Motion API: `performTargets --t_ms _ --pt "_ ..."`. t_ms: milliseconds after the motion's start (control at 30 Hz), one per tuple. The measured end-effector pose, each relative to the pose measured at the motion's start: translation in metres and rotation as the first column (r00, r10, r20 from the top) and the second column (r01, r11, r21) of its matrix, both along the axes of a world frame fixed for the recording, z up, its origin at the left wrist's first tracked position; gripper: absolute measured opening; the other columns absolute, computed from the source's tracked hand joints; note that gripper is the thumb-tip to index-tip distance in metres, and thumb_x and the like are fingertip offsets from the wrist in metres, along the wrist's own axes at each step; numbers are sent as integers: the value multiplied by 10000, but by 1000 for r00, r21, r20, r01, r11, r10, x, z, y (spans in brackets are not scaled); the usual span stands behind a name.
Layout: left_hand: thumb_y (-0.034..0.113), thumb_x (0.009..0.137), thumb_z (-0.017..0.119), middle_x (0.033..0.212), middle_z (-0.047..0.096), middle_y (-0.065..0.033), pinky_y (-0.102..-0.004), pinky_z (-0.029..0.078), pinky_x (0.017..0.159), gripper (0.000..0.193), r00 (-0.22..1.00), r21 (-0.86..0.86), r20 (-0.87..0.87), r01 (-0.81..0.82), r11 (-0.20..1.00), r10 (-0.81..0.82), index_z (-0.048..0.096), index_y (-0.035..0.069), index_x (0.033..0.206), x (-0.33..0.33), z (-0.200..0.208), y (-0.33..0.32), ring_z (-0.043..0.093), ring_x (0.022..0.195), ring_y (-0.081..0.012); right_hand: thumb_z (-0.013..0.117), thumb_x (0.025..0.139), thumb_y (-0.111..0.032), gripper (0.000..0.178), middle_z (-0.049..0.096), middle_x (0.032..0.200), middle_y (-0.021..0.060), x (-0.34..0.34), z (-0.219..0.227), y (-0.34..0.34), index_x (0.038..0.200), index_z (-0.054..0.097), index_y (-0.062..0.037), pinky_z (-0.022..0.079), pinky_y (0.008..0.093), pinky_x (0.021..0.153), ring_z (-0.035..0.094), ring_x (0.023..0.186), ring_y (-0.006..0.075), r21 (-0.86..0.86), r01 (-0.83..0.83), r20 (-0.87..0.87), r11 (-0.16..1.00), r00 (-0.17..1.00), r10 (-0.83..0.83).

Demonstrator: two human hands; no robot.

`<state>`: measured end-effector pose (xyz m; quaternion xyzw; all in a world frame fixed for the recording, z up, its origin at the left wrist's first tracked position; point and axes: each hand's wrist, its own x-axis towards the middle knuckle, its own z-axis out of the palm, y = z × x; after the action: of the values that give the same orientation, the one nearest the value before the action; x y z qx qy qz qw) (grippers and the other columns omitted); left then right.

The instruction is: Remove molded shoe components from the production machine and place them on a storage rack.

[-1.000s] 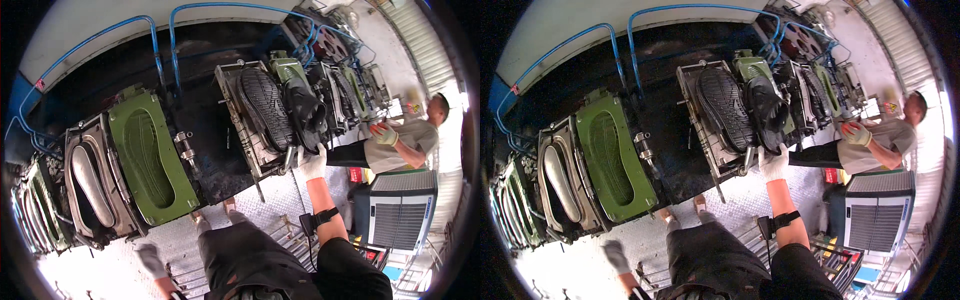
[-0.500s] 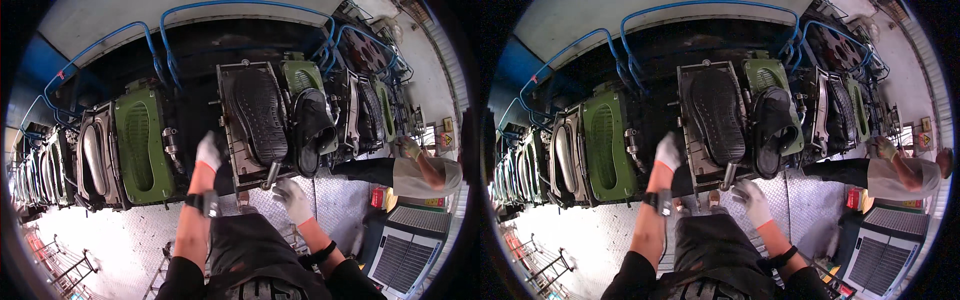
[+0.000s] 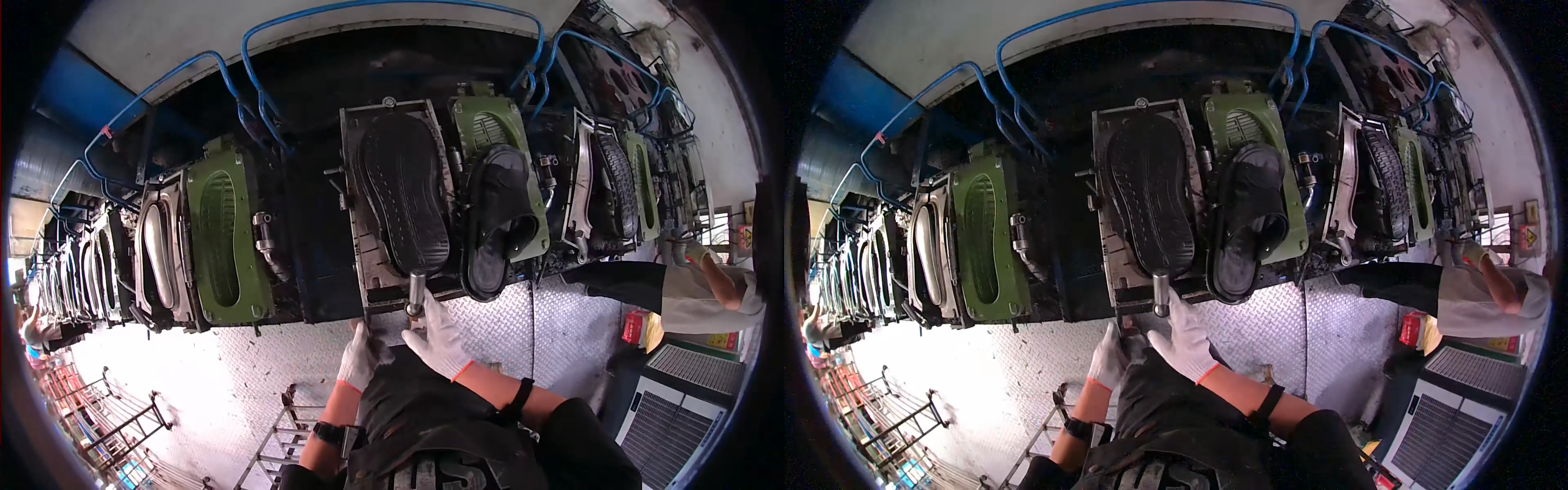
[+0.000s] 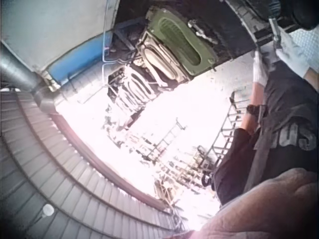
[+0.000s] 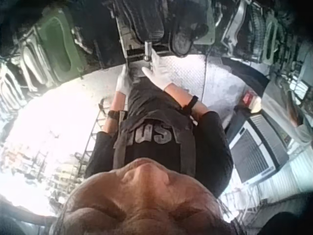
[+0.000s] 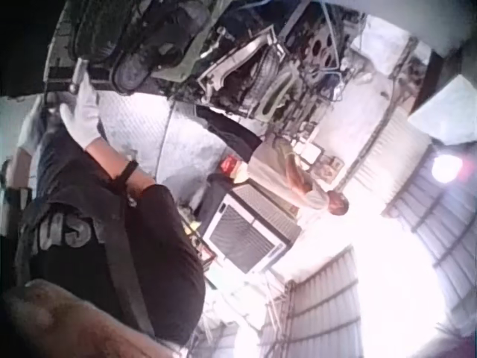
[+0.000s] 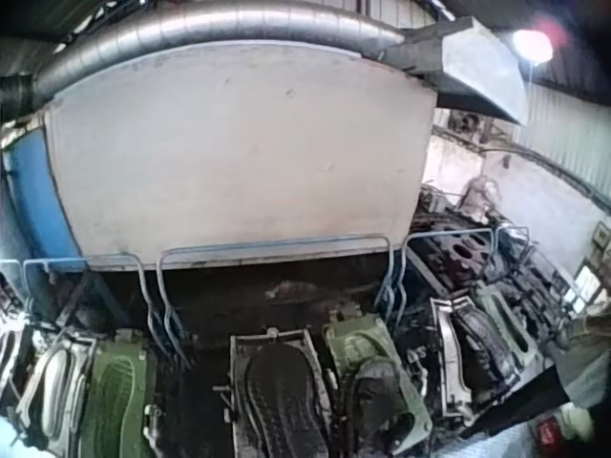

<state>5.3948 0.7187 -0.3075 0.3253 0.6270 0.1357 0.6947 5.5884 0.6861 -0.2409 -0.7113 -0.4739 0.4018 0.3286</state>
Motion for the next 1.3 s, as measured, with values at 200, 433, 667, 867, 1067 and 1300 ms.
performTargets --t_ms 200,433,667,867,1067,1300 --pt "398 985 469 517 358 46 -276 265 402 336 770 -417 354 -378 826 531 619 104 919 -41 10 31 324 404 -97 653 802 -195 765 460 1320 203 -26 10 23 1439 276 -4 418 431 1010 458 1212 366 141 -286 273 948 931 241" --pt "247 1005 410 846 564 -46 -346 498 841 290 421 14 522 -874 486 742 544 40 1159 -56 7 60 568 848 -167 720 728 -134 684 474 1361 182 3 39 49 1347 452 -18 388 442 1058 442 1274 352 417 -250 268 874 952 144" --pt "198 978 469 1173 611 -122 -321 452 954 354 922 403 303 -352 845 239 554 -20 1245 84 -26 59 585 1064 -197 799 645 -293 828 371 1407 204 44 48 108 1362 430 -104 366 530 1034 327 1297 481 171 -223 620 960 781 71" --pt "427 990 452 1422 480 -39 -347 397 1072 588 740 17 653 -228 973 162 338 105 1468 109 -64 114 488 1271 -207 836 599 -312 944 304 1455 214 39 30 114 1407 371 -167 416 522 977 332 1291 490 130 -184 681 974 731 47" --pt "410 995 439 1394 506 -44 -351 404 1064 554 730 -49 645 -256 966 226 362 108 1454 95 -82 110 506 1251 -209 824 605 -282 842 358 1435 156 38 35 121 1350 446 -179 474 475 858 391 1261 436 172 -149 641 974 768 4" --pt "389 1002 423 1360 536 -50 -356 413 1055 518 756 -111 593 -263 958 276 390 112 1438 50 -59 63 526 1229 -211 770 674 -304 748 385 1433 146 47 83 143 1345 471 -162 477 476 909 401 1269 424 198 -216 580 956 812 63"
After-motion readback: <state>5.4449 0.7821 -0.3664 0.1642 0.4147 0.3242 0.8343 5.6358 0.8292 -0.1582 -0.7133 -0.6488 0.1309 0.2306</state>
